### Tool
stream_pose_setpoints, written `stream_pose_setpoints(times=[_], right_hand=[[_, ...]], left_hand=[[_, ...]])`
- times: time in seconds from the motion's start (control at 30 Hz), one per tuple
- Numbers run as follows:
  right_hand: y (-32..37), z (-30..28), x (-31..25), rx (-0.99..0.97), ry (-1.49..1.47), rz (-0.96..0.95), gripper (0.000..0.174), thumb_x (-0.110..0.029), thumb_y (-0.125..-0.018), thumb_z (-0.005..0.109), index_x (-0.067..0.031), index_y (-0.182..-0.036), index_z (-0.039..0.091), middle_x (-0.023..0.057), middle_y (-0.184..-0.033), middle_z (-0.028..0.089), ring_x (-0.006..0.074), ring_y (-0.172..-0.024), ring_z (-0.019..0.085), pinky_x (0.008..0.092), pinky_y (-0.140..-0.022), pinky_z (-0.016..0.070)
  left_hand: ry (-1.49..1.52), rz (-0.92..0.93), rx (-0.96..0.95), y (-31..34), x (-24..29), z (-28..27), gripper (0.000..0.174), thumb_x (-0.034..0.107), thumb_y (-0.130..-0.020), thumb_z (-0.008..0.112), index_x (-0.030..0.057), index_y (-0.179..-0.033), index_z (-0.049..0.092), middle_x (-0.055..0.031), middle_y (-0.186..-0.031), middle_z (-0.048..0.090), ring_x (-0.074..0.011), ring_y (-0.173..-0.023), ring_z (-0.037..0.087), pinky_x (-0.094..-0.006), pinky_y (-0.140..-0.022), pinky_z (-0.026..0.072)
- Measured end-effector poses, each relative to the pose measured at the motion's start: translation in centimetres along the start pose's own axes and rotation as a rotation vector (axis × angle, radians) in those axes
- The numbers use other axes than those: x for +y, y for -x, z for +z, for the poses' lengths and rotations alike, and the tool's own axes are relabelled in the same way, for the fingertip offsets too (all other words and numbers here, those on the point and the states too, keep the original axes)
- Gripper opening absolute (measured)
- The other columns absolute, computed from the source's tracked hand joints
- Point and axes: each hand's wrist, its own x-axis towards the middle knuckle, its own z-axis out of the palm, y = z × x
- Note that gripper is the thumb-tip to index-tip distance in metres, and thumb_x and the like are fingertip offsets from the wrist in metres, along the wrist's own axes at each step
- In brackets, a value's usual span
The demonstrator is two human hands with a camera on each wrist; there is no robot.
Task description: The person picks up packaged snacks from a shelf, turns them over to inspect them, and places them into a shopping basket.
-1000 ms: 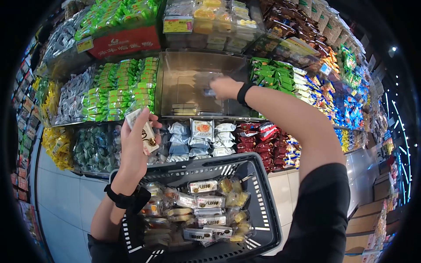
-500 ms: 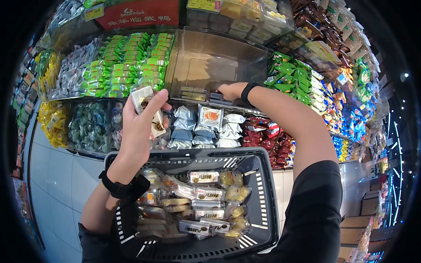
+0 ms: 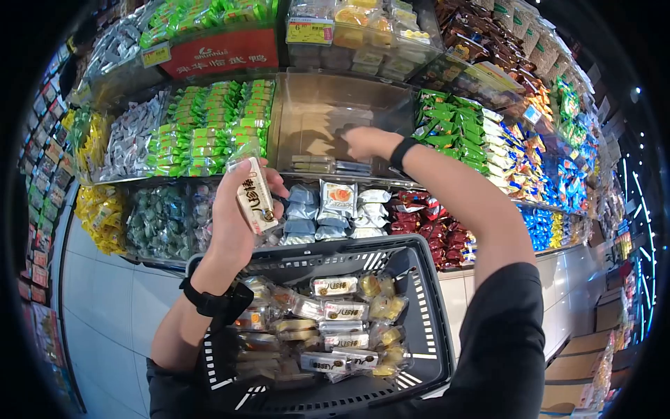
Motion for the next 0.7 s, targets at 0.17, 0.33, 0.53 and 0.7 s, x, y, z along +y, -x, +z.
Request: stream_pose_setpoints(times=[0.17,0.33,0.53,0.7], right_hand=[[9.8,-5.1,-3.1,0.386,-0.109,-0.233,0.035,-0.018,-0.090,0.068,-0.0016,-0.120,0.061,0.0201,-0.112,0.066,0.0385,-0.106,0.064,0.0442,-0.093,0.0510],[26.2,-7.0,-10.2,0.392,-0.254,-0.094,0.036,-0.023,-0.094,0.067,-0.0018,-0.122,0.060,0.0186,-0.112,0.068,0.0355,-0.103,0.066,0.0422,-0.091,0.0516],[39.5,-3.0,-16.3,0.253,-0.916,-0.017,0.051,-0.007,-0.087,0.076,-0.0014,-0.135,0.058,0.0136,-0.116,0.071,0.0223,-0.105,0.069,0.0372,-0.092,0.0548],[45.1,5.2,-21.6,0.478,-1.176,0.249,0.047,-0.003,-0.087,0.071,0.0032,-0.132,0.058,0.0158,-0.120,0.069,0.0238,-0.112,0.067,0.0373,-0.099,0.0510]], left_hand=[[0.103,0.020,-0.099,0.2,0.4,0.1,0.037,0.035,-0.100,0.053,0.0028,-0.117,0.054,-0.0127,-0.092,0.064,-0.0245,-0.079,0.065,-0.0346,-0.058,0.0519],[0.157,0.007,-0.172,1.0,0.6,0.6,0.035,0.035,-0.100,0.054,0.0043,-0.117,0.055,-0.0147,-0.094,0.064,-0.0256,-0.078,0.067,-0.0345,-0.058,0.0531],[0.165,-0.063,-0.259,3.4,1.4,2.6,0.036,0.038,-0.106,0.046,0.0051,-0.118,0.055,-0.0128,-0.095,0.063,-0.0252,-0.077,0.066,-0.0351,-0.060,0.0528],[0.152,-0.137,-0.302,5.8,1.8,5.4,0.042,0.043,-0.108,0.038,0.0060,-0.116,0.057,-0.0108,-0.088,0.061,-0.0232,-0.072,0.063,-0.0347,-0.059,0.0502]])
